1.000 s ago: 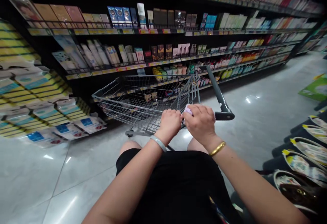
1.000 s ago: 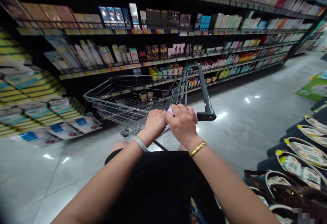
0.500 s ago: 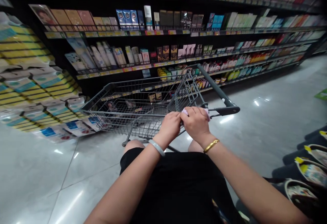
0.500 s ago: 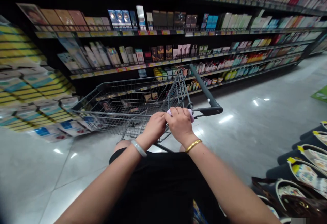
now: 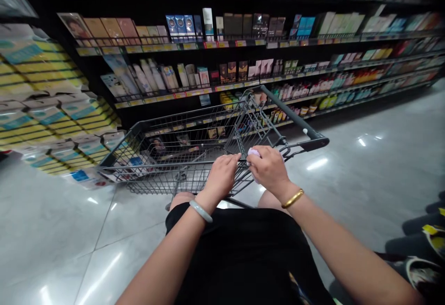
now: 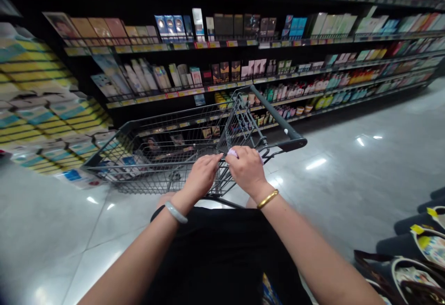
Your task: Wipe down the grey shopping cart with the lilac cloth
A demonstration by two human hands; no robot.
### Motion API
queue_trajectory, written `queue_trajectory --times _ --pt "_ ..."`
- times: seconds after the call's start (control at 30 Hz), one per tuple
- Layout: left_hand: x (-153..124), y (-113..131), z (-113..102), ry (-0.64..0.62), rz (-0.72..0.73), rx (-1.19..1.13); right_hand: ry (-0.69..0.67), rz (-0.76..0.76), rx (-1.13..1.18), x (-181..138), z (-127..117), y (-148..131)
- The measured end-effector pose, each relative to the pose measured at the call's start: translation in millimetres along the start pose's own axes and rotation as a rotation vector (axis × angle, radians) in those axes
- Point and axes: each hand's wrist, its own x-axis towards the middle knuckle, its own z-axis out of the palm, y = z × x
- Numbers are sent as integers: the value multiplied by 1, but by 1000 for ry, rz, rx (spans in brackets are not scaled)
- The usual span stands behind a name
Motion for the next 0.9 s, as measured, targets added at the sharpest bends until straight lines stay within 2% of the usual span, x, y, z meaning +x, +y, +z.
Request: queue_trajectory --times 0.17,0.3,0.47,0.7,0.9 --pt "3 -2 0 18 -16 -4 22 44 29 -2 8 -8" --pt "5 -1 1 26 -12 -19 0 -34 118 -3 15 -8" --pt "7 -1 2 20 -20 1 110 32 15 3 13 8" --pt "6 -1 4 22 -28 6 75 -8 157 1 14 7" --pt "5 0 5 32 -28 5 16 23 42 -5 14 5"
